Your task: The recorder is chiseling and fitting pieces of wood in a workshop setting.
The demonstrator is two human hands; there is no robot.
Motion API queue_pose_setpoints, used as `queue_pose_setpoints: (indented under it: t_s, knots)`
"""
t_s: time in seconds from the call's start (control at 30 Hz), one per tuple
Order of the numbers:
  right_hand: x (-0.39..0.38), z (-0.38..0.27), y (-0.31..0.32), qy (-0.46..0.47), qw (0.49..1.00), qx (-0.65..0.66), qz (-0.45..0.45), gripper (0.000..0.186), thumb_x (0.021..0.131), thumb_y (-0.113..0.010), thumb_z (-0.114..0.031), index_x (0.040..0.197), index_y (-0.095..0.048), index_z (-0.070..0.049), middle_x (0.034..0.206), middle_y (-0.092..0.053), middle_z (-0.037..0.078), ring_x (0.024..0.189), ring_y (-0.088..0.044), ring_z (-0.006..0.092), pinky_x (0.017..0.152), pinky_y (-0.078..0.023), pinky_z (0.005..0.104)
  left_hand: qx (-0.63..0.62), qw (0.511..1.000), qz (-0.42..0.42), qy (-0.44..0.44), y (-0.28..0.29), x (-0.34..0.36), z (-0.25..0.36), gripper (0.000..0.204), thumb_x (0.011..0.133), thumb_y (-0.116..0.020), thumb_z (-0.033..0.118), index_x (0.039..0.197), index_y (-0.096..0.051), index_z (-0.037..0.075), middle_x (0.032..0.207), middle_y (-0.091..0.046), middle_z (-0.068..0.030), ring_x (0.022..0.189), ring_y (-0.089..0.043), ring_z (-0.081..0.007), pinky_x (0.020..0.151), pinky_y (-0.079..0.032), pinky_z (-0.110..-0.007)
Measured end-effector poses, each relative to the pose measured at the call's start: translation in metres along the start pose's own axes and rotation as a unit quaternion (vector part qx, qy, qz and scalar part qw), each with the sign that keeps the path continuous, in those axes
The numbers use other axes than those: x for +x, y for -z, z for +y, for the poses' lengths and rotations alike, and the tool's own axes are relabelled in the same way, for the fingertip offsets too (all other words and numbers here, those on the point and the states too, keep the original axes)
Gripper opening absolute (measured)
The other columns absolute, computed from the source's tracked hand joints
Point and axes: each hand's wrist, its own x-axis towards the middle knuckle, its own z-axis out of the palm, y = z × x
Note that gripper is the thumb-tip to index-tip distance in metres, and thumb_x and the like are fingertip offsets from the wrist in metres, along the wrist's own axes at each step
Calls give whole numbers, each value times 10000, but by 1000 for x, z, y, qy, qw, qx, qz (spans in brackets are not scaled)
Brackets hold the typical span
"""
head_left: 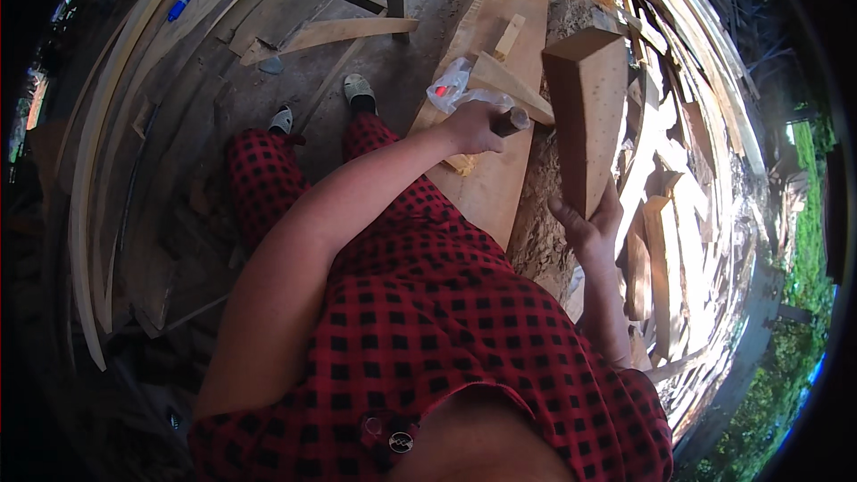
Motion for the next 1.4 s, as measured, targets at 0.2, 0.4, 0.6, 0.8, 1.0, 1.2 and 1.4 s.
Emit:
queue_pose_setpoints:
  t_s: [0.2, 0.4, 0.6, 0.8, 1.0, 1.2, 1.4]
  knots:
    - [17, 22, -9, -40, 975, -192, -108, 512, 683, -744, -146, 1115, -511, -1, 910, -650, 158, 846, -640, 250, 763, -487, 367, -95, 994, 55, -18, -23, 8, -28, 436, 567, -702, 296, 915, -641, 41, 870, -649, -181, 862, -624, -336, 773, -481, -392]
    - [-1, 8, -8, 1, 999, 46, 20, 520, 695, -737, -130, 1131, -490, 8, 1000, -625, 152, 890, -616, 220, 774, -488, 338, 21, 999, 26, 6, -1, 0, -6, 453, 563, -702, 334, 896, -638, 34, 902, -647, -188, 903, -614, -347, 786, -477, -405]
    - [9, 38, -5, -35, 988, -131, -76, 465, 711, -718, -124, 1094, -501, 26, 891, -657, 133, 822, -628, 201, 764, -489, 337, 27, 1000, -11, 8, -3, 0, -7, 404, 597, -696, 258, 907, -601, 18, 860, -640, -163, 868, -613, -307, 770, -462, -375]
    - [-9, 8, -18, 0, 992, 92, 87, 498, 728, -711, -148, 1147, -491, 5, 925, -645, 105, 855, -623, 190, 760, -490, 324, 26, 999, 16, 9, 5, -9, 7, 382, 614, -698, 215, 923, -600, 12, 861, -637, -161, 869, -616, -298, 770, -464, -367]
    - [5, 19, -8, -29, 998, -35, -33, 511, 683, -729, -169, 1115, -520, 7, 905, -655, 149, 842, -643, 239, 769, -484, 350, -2, 1000, 6, 21, 1, -9, 0, 371, 599, -708, 227, 876, -590, 10, 842, -648, -138, 845, -622, -272, 751, -473, -353]
    - [5, 32, -29, 2, 992, -120, -41, 496, 712, -717, -177, 1117, -502, 11, 898, -642, 150, 843, -621, 219, 778, -473, 346, -22, 998, 63, -11, 9, -24, -18, 359, 606, -702, 177, 900, -584, 8, 788, -637, -117, 748, -634, -203, 718, -488, -324]
    - [5, 64, -51, -148, 981, 102, -74, 485, 689, -748, -194, 1068, -537, 22, 824, -612, 90, 710, -585, 176, 612, -471, 319, -320, 926, 193, 48, 17, -71, -63, 187, 733, -705, 101, 868, -606, 16, 827, -640, -97, 710, -646, -182, 617, -535, -271]
